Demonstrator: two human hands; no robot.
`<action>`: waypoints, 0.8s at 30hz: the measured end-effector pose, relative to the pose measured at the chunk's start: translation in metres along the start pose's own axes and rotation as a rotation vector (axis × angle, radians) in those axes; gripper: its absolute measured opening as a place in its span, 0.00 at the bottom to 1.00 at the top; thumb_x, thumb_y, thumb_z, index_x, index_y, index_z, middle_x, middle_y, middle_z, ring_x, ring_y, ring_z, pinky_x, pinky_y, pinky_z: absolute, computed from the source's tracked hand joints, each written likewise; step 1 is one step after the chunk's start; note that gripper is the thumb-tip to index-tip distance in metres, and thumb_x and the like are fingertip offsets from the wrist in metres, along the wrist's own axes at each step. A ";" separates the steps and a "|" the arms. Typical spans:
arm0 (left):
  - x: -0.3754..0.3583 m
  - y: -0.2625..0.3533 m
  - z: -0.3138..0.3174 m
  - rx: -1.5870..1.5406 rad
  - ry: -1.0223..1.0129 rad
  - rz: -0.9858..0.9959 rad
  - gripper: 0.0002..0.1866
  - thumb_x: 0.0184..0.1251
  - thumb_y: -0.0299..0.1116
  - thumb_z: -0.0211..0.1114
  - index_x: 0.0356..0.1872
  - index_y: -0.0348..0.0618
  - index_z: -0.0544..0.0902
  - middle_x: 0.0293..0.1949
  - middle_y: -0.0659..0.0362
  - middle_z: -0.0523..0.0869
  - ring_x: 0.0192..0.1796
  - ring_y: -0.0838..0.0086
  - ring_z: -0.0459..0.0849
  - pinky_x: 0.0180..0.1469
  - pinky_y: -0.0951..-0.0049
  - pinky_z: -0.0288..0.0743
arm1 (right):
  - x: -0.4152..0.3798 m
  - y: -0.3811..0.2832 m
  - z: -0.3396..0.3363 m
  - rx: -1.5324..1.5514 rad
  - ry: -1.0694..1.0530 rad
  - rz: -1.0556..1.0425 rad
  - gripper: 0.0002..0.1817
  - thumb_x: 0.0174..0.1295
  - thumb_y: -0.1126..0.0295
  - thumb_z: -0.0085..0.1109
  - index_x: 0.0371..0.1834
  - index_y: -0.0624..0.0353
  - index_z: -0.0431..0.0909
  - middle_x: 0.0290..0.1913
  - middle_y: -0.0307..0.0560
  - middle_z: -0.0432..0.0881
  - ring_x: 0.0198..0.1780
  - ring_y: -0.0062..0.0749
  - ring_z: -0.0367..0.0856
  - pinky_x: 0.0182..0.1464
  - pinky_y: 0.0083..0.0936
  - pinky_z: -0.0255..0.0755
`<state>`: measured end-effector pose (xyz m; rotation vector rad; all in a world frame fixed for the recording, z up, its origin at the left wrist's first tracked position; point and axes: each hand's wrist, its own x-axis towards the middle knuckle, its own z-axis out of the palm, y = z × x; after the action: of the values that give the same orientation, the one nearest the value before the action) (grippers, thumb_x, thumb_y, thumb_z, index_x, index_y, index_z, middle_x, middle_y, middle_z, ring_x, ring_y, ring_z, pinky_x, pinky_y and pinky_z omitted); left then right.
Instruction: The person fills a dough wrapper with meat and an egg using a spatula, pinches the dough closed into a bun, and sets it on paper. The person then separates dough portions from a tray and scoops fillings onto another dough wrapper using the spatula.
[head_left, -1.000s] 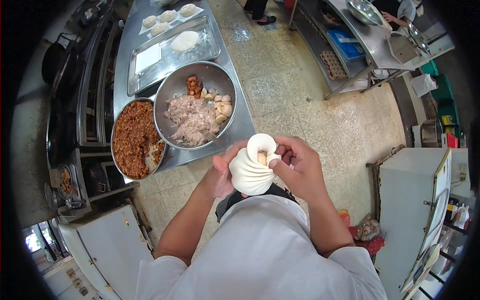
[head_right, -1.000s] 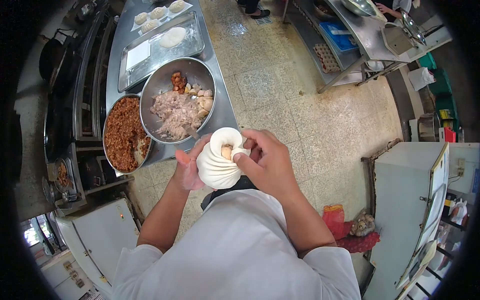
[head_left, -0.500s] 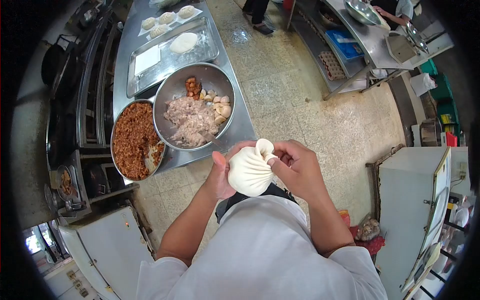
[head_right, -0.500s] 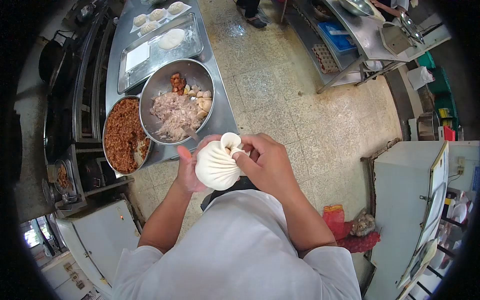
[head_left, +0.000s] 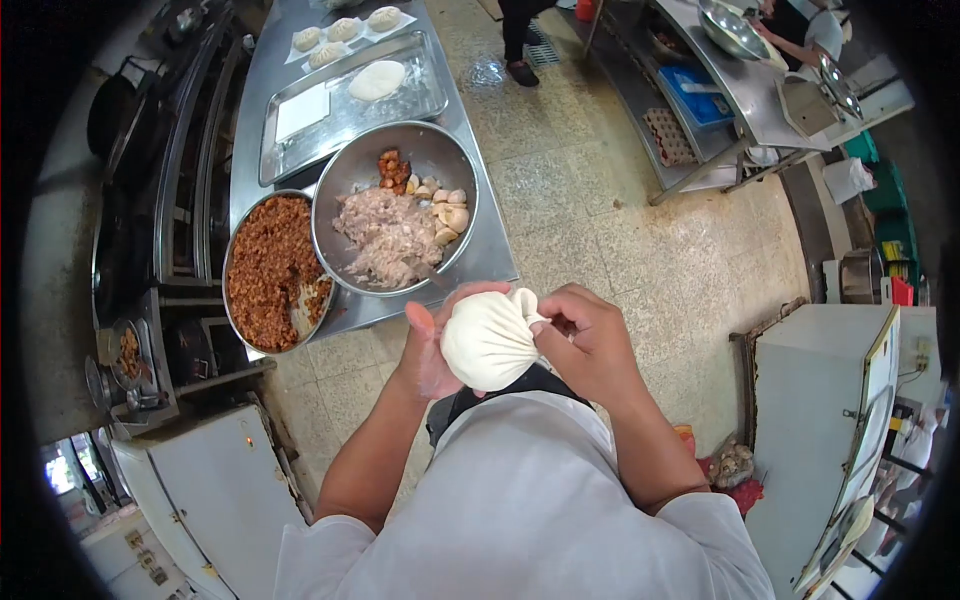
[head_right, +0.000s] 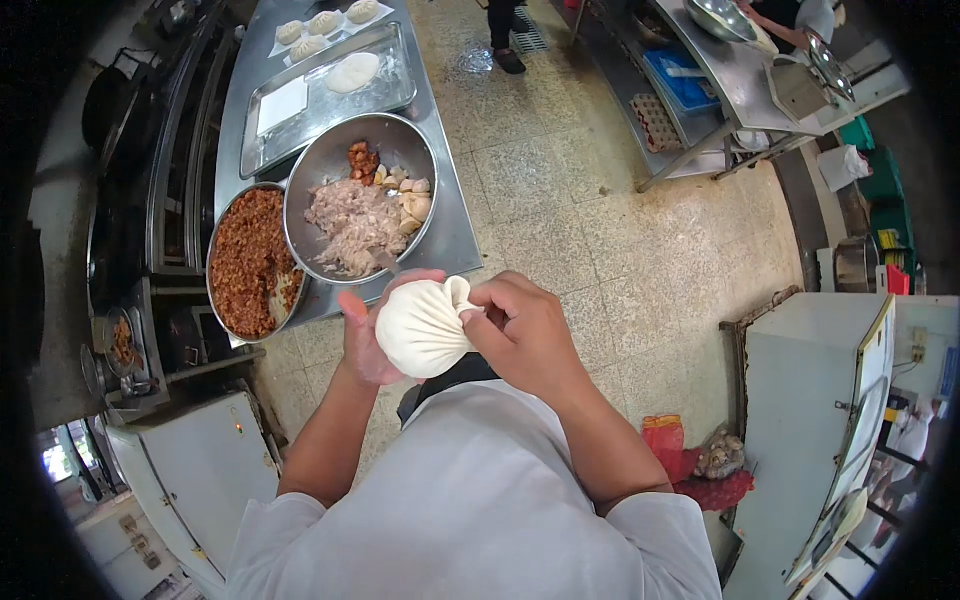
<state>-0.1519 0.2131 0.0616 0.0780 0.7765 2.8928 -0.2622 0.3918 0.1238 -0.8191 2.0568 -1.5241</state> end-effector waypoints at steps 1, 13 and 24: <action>-0.001 0.001 0.004 0.001 -0.023 0.036 0.62 0.49 0.86 0.42 0.71 0.37 0.61 0.61 0.48 0.75 0.58 0.60 0.82 0.51 0.57 0.84 | 0.002 -0.005 0.003 0.078 0.041 0.026 0.05 0.56 0.74 0.64 0.34 0.64 0.81 0.30 0.44 0.77 0.29 0.29 0.77 0.32 0.27 0.70; -0.088 0.028 -0.017 -0.174 0.368 -0.035 0.65 0.46 0.89 0.36 0.70 0.36 0.64 0.50 0.47 0.83 0.30 0.65 0.88 0.15 0.74 0.77 | 0.006 -0.008 0.092 -0.058 -0.157 -0.173 0.05 0.60 0.76 0.60 0.28 0.67 0.80 0.26 0.43 0.77 0.29 0.24 0.74 0.31 0.22 0.66; -0.161 0.076 -0.041 -0.191 0.132 0.115 0.63 0.45 0.89 0.35 0.69 0.41 0.66 0.55 0.47 0.80 0.42 0.61 0.88 0.23 0.65 0.82 | -0.003 -0.051 0.178 0.172 -0.189 -0.026 0.13 0.55 0.77 0.67 0.45 0.62 0.82 0.43 0.41 0.75 0.41 0.23 0.75 0.41 0.19 0.72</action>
<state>-0.0058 0.1028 0.0619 -0.0937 0.5272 3.0915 -0.1325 0.2602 0.1213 -0.8895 1.7608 -1.5484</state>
